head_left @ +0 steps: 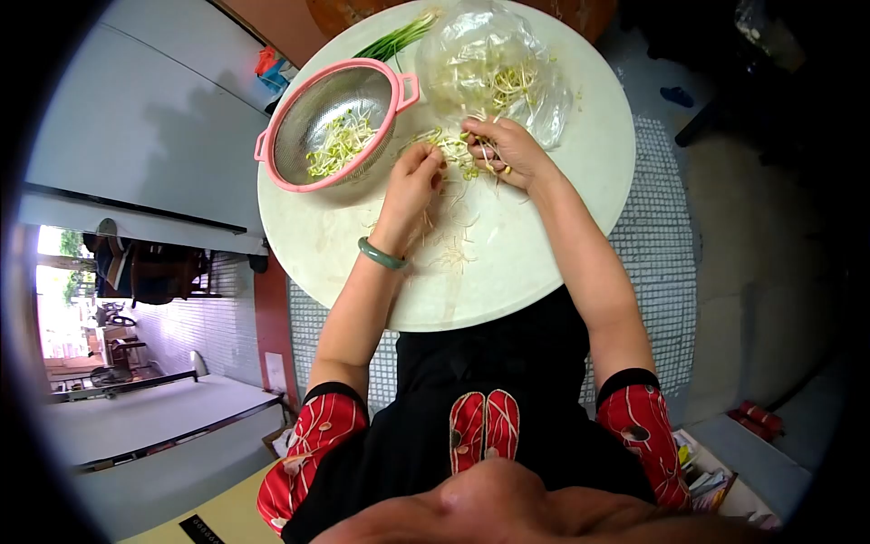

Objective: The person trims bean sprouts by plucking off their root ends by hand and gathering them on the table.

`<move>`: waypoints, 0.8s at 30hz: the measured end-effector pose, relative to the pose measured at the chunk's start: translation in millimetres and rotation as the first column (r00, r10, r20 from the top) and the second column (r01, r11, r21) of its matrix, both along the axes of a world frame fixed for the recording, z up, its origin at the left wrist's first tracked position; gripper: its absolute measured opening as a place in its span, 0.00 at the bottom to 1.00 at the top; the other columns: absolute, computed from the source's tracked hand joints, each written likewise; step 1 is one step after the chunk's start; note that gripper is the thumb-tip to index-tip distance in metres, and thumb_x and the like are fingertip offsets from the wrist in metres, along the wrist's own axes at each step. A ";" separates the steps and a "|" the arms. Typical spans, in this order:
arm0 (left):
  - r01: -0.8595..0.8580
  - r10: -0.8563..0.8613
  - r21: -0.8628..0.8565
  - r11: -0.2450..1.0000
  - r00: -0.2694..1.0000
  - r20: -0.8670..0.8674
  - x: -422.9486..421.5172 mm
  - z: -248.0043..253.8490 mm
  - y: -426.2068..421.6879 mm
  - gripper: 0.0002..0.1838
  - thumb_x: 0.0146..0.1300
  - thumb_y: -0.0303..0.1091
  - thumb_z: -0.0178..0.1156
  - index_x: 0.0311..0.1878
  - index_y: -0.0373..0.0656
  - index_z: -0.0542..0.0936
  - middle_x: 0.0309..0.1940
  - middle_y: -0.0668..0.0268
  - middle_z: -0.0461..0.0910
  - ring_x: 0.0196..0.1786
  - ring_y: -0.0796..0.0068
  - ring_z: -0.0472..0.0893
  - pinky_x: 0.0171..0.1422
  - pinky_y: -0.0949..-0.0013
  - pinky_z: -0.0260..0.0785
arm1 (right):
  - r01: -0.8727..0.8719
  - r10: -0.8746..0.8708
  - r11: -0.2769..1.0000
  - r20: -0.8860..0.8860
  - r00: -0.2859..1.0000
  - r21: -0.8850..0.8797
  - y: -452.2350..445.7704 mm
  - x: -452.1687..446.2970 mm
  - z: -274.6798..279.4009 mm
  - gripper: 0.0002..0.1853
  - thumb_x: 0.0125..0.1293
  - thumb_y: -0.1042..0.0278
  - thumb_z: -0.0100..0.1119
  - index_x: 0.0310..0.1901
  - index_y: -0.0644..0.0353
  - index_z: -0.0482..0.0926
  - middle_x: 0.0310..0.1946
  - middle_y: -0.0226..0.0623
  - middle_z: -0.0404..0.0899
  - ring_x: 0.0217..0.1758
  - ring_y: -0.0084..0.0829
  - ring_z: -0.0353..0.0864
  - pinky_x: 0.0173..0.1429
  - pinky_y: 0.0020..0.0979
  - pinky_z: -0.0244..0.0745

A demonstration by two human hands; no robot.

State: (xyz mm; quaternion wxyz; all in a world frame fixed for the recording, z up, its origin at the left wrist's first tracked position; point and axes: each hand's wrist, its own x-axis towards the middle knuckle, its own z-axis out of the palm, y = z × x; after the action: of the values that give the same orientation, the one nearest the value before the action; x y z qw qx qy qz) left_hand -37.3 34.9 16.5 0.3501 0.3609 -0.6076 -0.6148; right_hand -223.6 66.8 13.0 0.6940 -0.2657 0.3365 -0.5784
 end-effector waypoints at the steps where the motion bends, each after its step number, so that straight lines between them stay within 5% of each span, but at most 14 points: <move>1: -0.055 0.055 -0.040 0.998 0.998 0.009 6.2 1.5 0.8 0.10 0.70 0.34 0.51 0.34 0.40 0.73 0.26 0.70 0.72 0.28 0.82 0.68 0.33 0.77 0.61 | 0.030 -0.030 1.000 0.083 0.996 0.000 -2.6 -2.8 0.4 0.09 0.69 0.65 0.56 0.37 0.61 0.73 0.22 0.26 0.69 0.18 0.12 0.62 0.16 0.14 0.53; 2: -0.106 0.108 -0.075 0.991 0.994 0.018 12.0 0.7 -0.6 0.11 0.70 0.34 0.50 0.33 0.39 0.73 0.25 0.70 0.71 0.28 0.82 0.68 0.33 0.75 0.62 | 0.008 -0.010 1.000 0.233 0.972 0.007 -6.5 -7.3 0.8 0.09 0.70 0.66 0.52 0.36 0.64 0.71 0.24 0.31 0.70 0.18 0.16 0.63 0.15 0.16 0.53; 5: -0.164 0.198 -0.348 0.923 0.978 0.067 27.6 -20.6 -13.1 0.14 0.70 0.35 0.48 0.30 0.36 0.71 0.23 0.63 0.69 0.26 0.76 0.67 0.33 0.70 0.62 | 0.032 -0.025 0.997 0.096 0.995 -0.074 -24.5 0.0 32.3 0.10 0.72 0.64 0.47 0.41 0.64 0.70 0.25 0.32 0.70 0.18 0.16 0.62 0.15 0.16 0.55; 8: -0.133 0.192 -0.371 0.919 0.973 0.127 28.7 -20.2 -16.1 0.16 0.70 0.36 0.50 0.29 0.34 0.70 0.20 0.59 0.66 0.24 0.70 0.65 0.32 0.64 0.61 | -0.024 -0.018 0.988 -0.269 0.963 -0.153 -59.6 33.9 92.0 0.10 0.70 0.64 0.51 0.37 0.63 0.74 0.24 0.30 0.71 0.19 0.15 0.62 0.18 0.17 0.55; 10: -0.099 0.174 -0.367 0.925 0.969 0.176 32.5 -11.6 -18.2 0.16 0.70 0.37 0.51 0.30 0.34 0.71 0.20 0.58 0.67 0.24 0.68 0.65 0.32 0.63 0.62 | -0.064 -0.036 0.964 -0.362 0.931 -0.260 -100.0 65.8 107.2 0.12 0.69 0.61 0.54 0.34 0.61 0.75 0.24 0.28 0.71 0.20 0.14 0.63 0.21 0.18 0.58; 12: -0.077 0.167 -0.374 0.924 0.962 0.216 37.1 -5.3 -19.7 0.16 0.70 0.38 0.52 0.31 0.34 0.72 0.20 0.57 0.69 0.24 0.65 0.67 0.32 0.62 0.63 | -0.026 -0.135 0.957 -0.526 0.840 -0.288 -140.6 104.5 109.9 0.15 0.67 0.58 0.57 0.41 0.65 0.77 0.31 0.33 0.78 0.29 0.20 0.73 0.30 0.21 0.68; 15: -0.166 0.223 -0.423 0.891 0.971 0.089 38.5 -9.2 -22.2 0.14 0.69 0.37 0.53 0.33 0.35 0.74 0.25 0.53 0.76 0.29 0.56 0.75 0.36 0.59 0.67 | -0.269 0.034 0.957 -0.872 0.489 -0.113 -185.0 140.3 80.3 0.24 0.64 0.55 0.61 0.52 0.68 0.76 0.40 0.39 0.82 0.41 0.28 0.79 0.43 0.27 0.75; 18: -0.228 0.252 -0.474 0.851 0.968 -0.013 36.9 -9.9 -19.1 0.11 0.68 0.35 0.53 0.36 0.36 0.76 0.32 0.51 0.81 0.38 0.49 0.79 0.42 0.54 0.69 | -0.321 -0.142 0.914 -0.936 0.321 -0.249 -170.0 151.4 79.5 0.30 0.62 0.51 0.64 0.56 0.69 0.75 0.47 0.43 0.81 0.50 0.34 0.79 0.54 0.34 0.74; 21: -0.181 0.226 -0.497 0.848 0.974 0.031 40.9 -5.7 -17.2 0.10 0.67 0.35 0.52 0.39 0.37 0.77 0.36 0.51 0.82 0.42 0.49 0.80 0.45 0.53 0.70 | -0.119 -0.227 0.914 -0.734 0.641 -0.387 -139.6 141.8 104.9 0.18 0.68 0.59 0.59 0.47 0.68 0.80 0.38 0.37 0.82 0.38 0.25 0.80 0.43 0.26 0.77; 24: -0.167 0.207 -0.449 0.878 0.978 0.040 45.0 -8.3 -20.1 0.16 0.69 0.40 0.50 0.36 0.37 0.79 0.33 0.51 0.82 0.40 0.50 0.80 0.44 0.55 0.70 | -0.009 -0.270 0.938 -0.746 0.609 -0.347 -91.7 111.2 109.7 0.15 0.71 0.62 0.54 0.43 0.68 0.80 0.33 0.34 0.81 0.29 0.20 0.76 0.34 0.22 0.75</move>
State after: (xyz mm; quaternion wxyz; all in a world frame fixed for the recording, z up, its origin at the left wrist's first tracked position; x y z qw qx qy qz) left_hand 7.7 14.8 8.1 0.4540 0.3552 -0.7082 -0.4075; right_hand -112.4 -24.9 122.7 0.3805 -0.5727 0.5266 -0.4999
